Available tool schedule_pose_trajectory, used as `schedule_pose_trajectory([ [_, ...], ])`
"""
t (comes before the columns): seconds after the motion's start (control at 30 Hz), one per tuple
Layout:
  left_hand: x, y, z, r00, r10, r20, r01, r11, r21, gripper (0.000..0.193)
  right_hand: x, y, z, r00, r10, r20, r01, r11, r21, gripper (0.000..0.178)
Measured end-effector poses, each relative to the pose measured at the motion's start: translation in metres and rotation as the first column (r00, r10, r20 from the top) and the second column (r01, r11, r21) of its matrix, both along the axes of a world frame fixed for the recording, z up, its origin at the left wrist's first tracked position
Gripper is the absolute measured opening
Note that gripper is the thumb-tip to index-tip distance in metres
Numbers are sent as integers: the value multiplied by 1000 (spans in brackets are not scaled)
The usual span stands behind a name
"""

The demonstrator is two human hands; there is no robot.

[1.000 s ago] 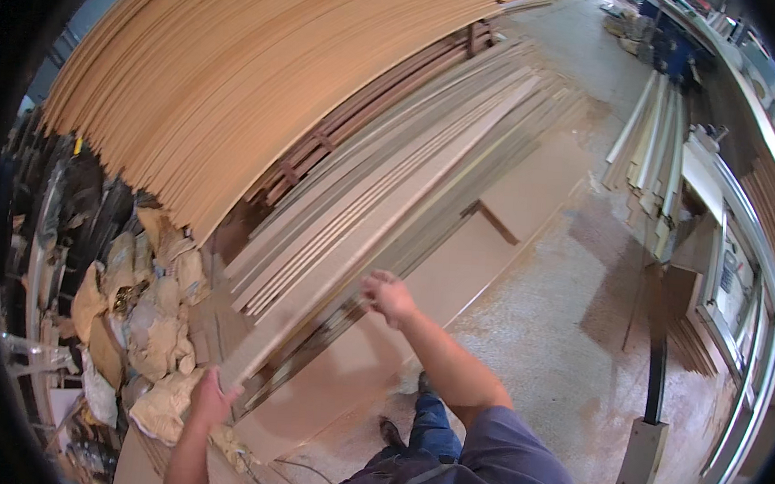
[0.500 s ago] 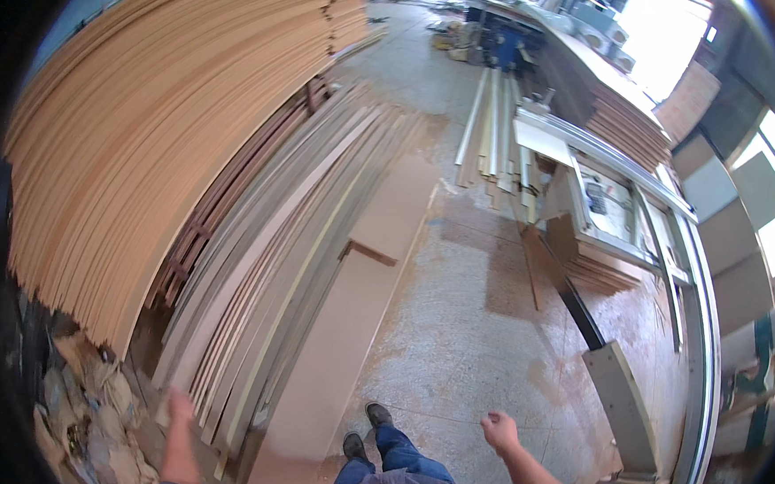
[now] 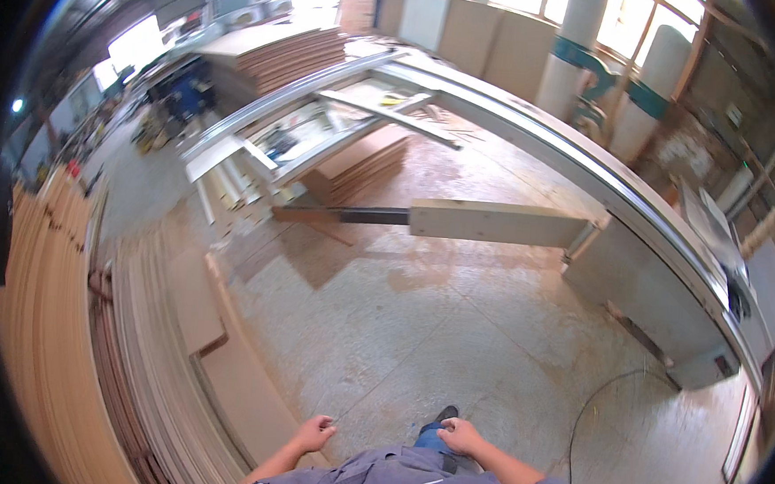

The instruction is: The person repeatedly feeds long wooden planks through a table saw, guiding them with both hands along the fence and removing the cut pieces. The person stacks the cut planks on the floor beside the saw.

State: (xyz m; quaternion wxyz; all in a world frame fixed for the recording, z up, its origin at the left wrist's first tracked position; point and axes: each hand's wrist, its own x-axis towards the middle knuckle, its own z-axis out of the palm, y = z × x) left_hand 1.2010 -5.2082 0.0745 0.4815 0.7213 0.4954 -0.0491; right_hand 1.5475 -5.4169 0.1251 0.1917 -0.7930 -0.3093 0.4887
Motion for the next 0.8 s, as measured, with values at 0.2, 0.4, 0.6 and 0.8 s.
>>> schedule_pose_trajectory([
  [0.2, 131, 66, 19, 981, -75, -181, 98, 988, 121, 44, 98, -87, 8, 931, -364, -30, 362, 931, -48, 51],
  [0.4, 325, 46, 24, 951, -303, -68, 307, 950, 59, 46, 218, -112, 21, 840, -533, 103, 514, 842, 164, 50],
  [0.6, 463, 74, -5, 823, -558, -103, 559, 829, -24, 48, 295, -61, 49, 728, -686, -15, 668, 704, 239, 53],
  [0.8, 637, 147, 3, 764, -624, -161, 643, 758, 111, 46, 372, -71, 28, 716, -696, 61, 691, 718, 83, 56],
])
